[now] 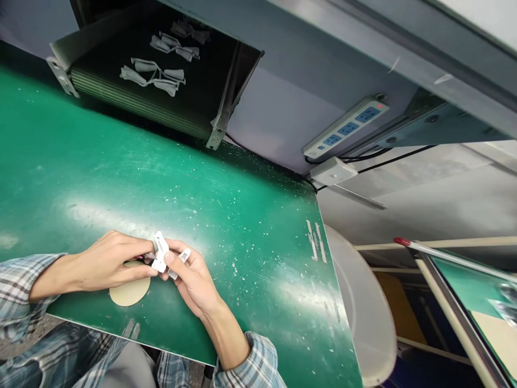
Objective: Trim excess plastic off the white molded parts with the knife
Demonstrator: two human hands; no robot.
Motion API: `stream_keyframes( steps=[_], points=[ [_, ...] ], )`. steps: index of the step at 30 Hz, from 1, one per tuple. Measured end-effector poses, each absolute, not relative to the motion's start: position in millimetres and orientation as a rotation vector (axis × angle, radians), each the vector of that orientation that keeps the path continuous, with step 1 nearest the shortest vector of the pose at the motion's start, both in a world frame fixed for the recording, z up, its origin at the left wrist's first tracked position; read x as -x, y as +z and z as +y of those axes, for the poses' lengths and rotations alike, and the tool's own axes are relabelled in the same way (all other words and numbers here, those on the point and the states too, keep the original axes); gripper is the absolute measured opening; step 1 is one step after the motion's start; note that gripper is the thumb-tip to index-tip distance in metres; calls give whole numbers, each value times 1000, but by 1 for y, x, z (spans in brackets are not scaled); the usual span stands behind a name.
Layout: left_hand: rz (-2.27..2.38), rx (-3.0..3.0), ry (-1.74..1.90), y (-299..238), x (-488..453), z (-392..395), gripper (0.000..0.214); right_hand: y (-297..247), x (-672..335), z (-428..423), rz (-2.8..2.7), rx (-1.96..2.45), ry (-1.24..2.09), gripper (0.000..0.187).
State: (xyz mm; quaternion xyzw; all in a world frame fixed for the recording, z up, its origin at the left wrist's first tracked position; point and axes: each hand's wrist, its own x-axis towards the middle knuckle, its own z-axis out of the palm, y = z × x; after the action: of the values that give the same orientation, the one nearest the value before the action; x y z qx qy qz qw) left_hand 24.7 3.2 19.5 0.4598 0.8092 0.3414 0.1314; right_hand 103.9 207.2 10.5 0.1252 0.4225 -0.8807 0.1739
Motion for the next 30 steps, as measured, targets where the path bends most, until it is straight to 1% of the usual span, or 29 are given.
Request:
stream_keyframes(
  steps=[3, 5, 8, 11, 12, 13, 16, 20, 22, 25, 30],
  points=[
    [2208, -1333, 1147, 19, -26, 4, 29, 11, -103, 206, 1195, -372, -2504, 37],
    [2200, -1273, 1278, 18, -27, 4, 28, 10, -103, 206, 1191, -382, -2511, 38],
    [2292, -1092, 1483, 16, -28, 4, 15, 8, -104, 205, 1170, -384, -2528, 40],
    [2296, -1034, 1571, 15, -26, 4, 36, 7, -104, 204, 1115, -340, -2528, 34],
    [2287, -1059, 1563, 15, -26, 4, 35, 7, -104, 204, 1104, -325, -2526, 31],
    [2282, -1087, 1553, 14, -25, 4, 30, 7, -104, 204, 1100, -319, -2525, 30],
    [2324, -1094, 1567, 11, -26, 5, 15, 8, -103, 204, 1112, -337, -2555, 38],
    [2395, -1093, 1662, 3, -29, 5, 14, 8, -104, 202, 1248, -295, -2622, 54],
    [2427, -1199, 1643, 1, -32, 5, 12, 5, -106, 200, 1446, -299, -2595, 50],
    [2414, -1391, 1535, 1, -33, 5, 12, 3, -108, 199, 1833, -336, -2484, 32],
    [2438, -1450, 1389, 8, -30, 3, 24, 6, -112, 201, 2425, -157, -2335, 15]
  ],
)
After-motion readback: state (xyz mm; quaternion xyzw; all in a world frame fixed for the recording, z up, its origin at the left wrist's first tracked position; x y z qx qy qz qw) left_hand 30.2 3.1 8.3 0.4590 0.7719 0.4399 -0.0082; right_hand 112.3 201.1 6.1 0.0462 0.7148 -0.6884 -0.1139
